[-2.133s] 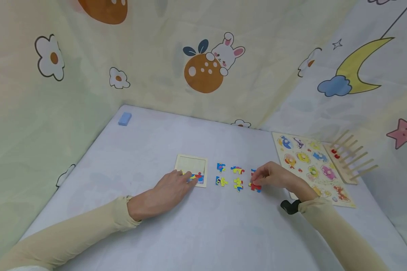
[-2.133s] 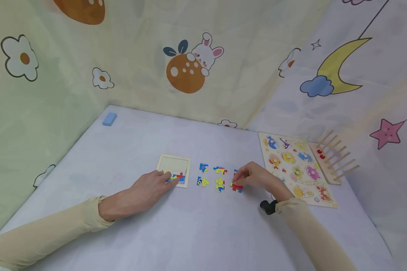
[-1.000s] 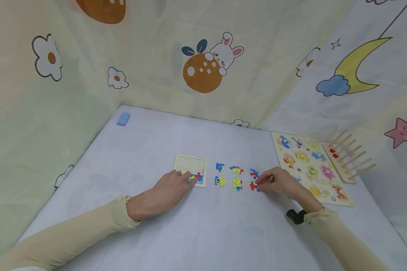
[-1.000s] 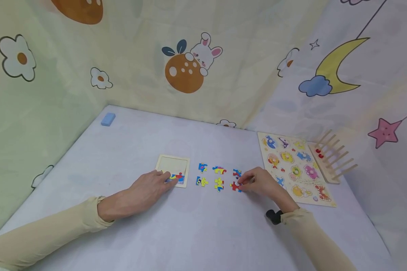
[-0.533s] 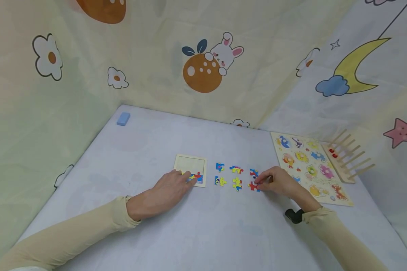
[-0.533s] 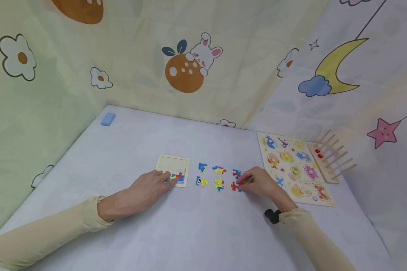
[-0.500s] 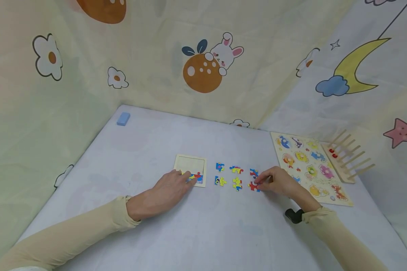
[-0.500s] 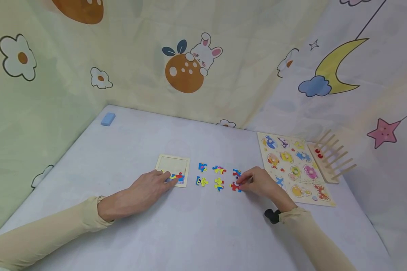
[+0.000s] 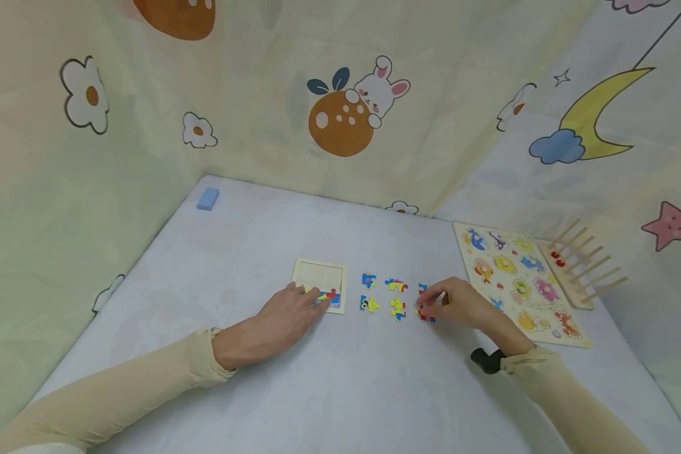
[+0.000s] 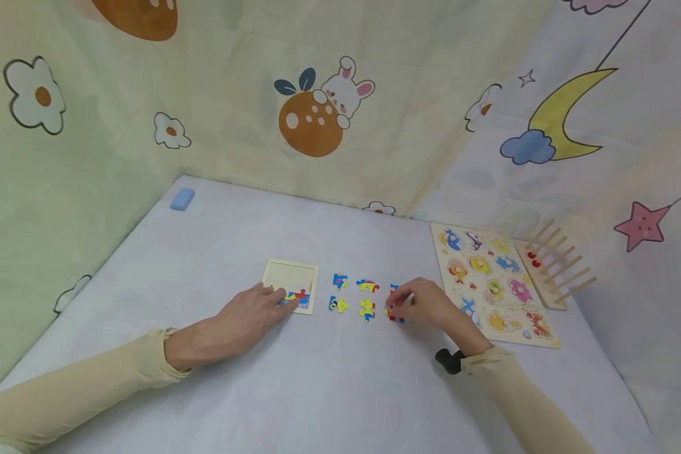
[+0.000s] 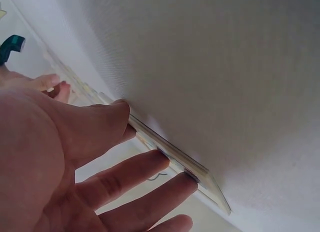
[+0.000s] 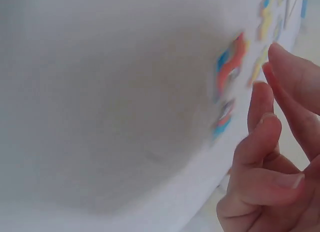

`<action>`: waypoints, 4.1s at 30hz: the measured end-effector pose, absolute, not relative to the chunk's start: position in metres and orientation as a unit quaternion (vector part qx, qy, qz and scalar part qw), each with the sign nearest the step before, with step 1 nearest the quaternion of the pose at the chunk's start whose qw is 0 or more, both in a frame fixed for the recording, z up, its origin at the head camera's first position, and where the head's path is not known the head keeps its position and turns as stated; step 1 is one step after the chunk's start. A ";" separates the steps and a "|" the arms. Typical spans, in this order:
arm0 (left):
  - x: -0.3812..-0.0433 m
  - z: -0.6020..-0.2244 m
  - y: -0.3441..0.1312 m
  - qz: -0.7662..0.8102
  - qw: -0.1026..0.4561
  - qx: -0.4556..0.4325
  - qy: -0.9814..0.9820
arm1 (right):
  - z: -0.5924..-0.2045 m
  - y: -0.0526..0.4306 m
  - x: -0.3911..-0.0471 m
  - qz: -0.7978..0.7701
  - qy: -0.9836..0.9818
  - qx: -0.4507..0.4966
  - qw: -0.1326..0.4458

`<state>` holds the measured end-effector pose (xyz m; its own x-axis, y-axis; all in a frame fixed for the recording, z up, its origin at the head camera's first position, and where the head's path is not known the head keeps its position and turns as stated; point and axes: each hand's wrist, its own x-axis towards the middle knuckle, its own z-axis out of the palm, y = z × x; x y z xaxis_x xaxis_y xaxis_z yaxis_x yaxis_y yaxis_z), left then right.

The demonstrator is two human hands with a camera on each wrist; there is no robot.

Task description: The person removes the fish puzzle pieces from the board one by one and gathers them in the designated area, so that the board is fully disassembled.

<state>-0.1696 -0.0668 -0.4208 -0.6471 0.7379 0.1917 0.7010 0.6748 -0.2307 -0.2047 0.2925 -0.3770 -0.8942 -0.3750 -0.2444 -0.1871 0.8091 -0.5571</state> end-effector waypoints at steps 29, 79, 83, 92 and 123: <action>-0.161 -0.421 -0.075 0.027 0.075 -0.384 -0.920 | -0.373 0.139 -0.239 -0.232 0.928 -0.228 0.183; -0.131 -0.419 -0.067 0.116 0.153 -0.360 -0.913 | -0.383 0.078 -0.254 -0.168 0.933 -0.245 0.203; -0.131 -0.418 -0.068 0.108 0.156 -0.363 -0.912 | -0.383 0.075 -0.254 -0.164 0.933 -0.244 0.205; -0.134 -0.420 -0.068 0.102 0.139 -0.371 -0.912 | -0.385 0.075 -0.256 -0.178 0.931 -0.237 0.212; -0.135 -0.419 -0.068 0.107 0.129 -0.368 -0.915 | -0.385 0.081 -0.259 -0.259 0.912 -0.225 0.225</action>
<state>-0.1352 -0.0680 -0.4193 -0.6964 0.7001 0.1580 0.6445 0.7069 -0.2914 -0.2588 0.0809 -0.3852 -0.7971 -0.5270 -0.2947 -0.2935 0.7647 -0.5737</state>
